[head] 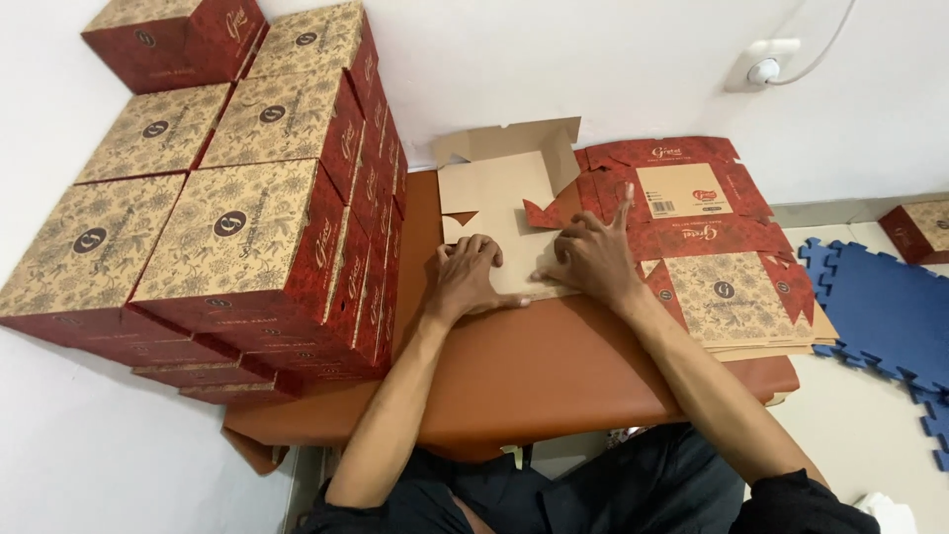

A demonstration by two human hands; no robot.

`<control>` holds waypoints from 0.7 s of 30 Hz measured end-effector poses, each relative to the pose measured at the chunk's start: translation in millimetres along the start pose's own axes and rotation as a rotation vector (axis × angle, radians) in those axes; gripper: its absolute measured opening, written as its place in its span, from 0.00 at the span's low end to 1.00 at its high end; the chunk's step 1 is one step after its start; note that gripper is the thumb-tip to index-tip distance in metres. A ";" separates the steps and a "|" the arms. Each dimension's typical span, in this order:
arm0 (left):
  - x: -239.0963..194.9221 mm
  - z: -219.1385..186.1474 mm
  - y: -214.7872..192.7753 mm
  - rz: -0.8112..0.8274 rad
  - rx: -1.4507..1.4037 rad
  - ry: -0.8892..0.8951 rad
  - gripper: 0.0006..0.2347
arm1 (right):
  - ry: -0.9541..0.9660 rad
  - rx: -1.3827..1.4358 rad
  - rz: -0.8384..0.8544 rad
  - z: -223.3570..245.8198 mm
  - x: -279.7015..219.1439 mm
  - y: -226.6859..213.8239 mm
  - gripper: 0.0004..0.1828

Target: The person assembles small cardboard boxes by folding flat printed sheets into shape. They fold the sides and tuck the flaps to form the box structure, then place the completed boxes onto a stack on the left.

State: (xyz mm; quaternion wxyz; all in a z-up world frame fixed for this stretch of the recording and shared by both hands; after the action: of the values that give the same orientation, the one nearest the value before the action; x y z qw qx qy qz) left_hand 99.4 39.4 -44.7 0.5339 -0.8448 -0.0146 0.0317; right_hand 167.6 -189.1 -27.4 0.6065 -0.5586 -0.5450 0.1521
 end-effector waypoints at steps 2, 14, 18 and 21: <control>-1.9 -2.1 -3.3 0.021 0.017 0.013 0.34 | 0.059 -0.011 -0.032 -1.1 -2.6 10.3 0.20; 5.9 9.2 -8.0 -0.326 -0.182 -0.310 0.43 | 0.113 -0.003 0.126 -10.6 -1.0 47.2 0.16; 20.2 5.9 16.5 -0.209 -0.161 -0.046 0.29 | 0.231 0.044 0.156 -24.3 -5.4 58.0 0.34; 32.1 9.5 35.9 -0.140 -0.038 -0.007 0.22 | 0.290 0.080 0.241 -26.8 -6.2 55.7 0.36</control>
State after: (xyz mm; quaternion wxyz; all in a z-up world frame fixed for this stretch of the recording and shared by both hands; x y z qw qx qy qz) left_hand 130.4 34.5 -82.4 0.5187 -0.8516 -0.0760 -0.0033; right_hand 211.3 -189.4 -71.6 0.6778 -0.6113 -0.3745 0.1631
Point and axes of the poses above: each hand's wrist, its own x-axis towards the middle knuckle, its own y-axis out of the palm, z = x × y, the point moved 2 cm from there along x, towards the middle knuckle, and after that the axes turned 13 degrees about -y, right-handed, at the moved point
